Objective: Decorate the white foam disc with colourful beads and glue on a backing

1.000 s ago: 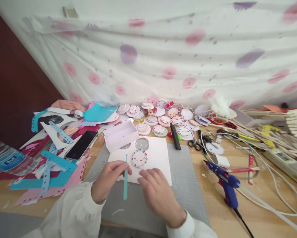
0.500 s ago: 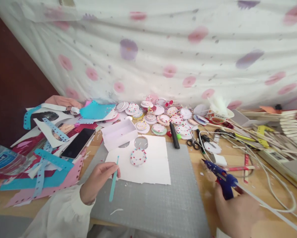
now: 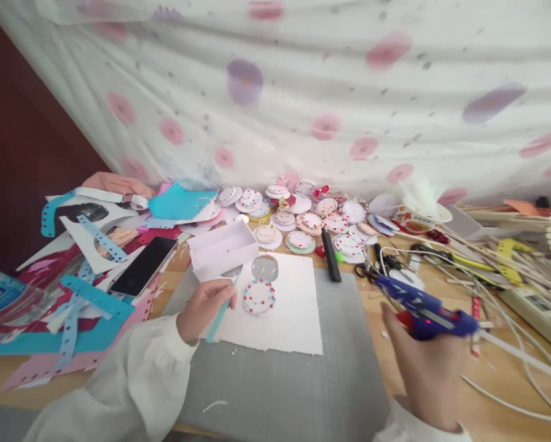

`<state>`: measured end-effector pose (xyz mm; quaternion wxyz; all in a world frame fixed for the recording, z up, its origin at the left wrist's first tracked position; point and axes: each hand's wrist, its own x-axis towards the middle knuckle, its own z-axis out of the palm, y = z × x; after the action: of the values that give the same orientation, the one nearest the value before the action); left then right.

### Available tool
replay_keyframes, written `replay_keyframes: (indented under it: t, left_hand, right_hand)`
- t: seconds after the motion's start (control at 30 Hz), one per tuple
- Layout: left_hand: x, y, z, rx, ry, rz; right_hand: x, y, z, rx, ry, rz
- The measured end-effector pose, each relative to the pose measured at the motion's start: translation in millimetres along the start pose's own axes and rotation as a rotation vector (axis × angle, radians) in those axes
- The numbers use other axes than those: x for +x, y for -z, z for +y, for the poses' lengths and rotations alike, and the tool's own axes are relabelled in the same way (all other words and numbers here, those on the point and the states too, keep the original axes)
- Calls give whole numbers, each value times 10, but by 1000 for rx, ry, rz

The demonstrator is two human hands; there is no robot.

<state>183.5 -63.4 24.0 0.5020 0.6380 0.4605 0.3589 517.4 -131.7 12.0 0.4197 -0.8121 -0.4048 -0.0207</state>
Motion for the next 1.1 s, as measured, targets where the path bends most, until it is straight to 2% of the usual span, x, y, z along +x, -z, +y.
replay_keyframes:
  t: [0.03, 0.07, 0.17, 0.23, 0.3, 0.37, 0.53, 0.87, 1.1]
  left_hand:
    - [68, -35, -26, -10, -22, -14]
    - [124, -68, -56, -19, -38, -30]
    - [203, -133, -163, -40, -63, -86]
    - [199, -149, -233, -53, -59, -112]
    - [180, -149, -275, -64, -53, -131]
    - [169, -141, -282, -75, -55, -148]
    - [185, -98, -239, -100, -51, -168]
    - [162, -121, -274, -132, -82, -239]
    - [143, -128, -281, -135, -88, -242]
  right_hand:
    - [5, -102, -161, 55, -63, -94]
    - [-6, -225, -310, 115, -92, -115]
    - [-154, -638, -622, 313, 14, -223]
    - [-316, -853, -692, 372, 95, -264]
    - [-466, -964, -682, 389, 137, -320]
    - [-555, -983, -647, 421, 132, -362]
    - [-544, -933, -656, 463, 69, -342]
    - [-598, -935, -658, 454, 132, -381]
    - [-602, -955, -614, 452, 105, -375]
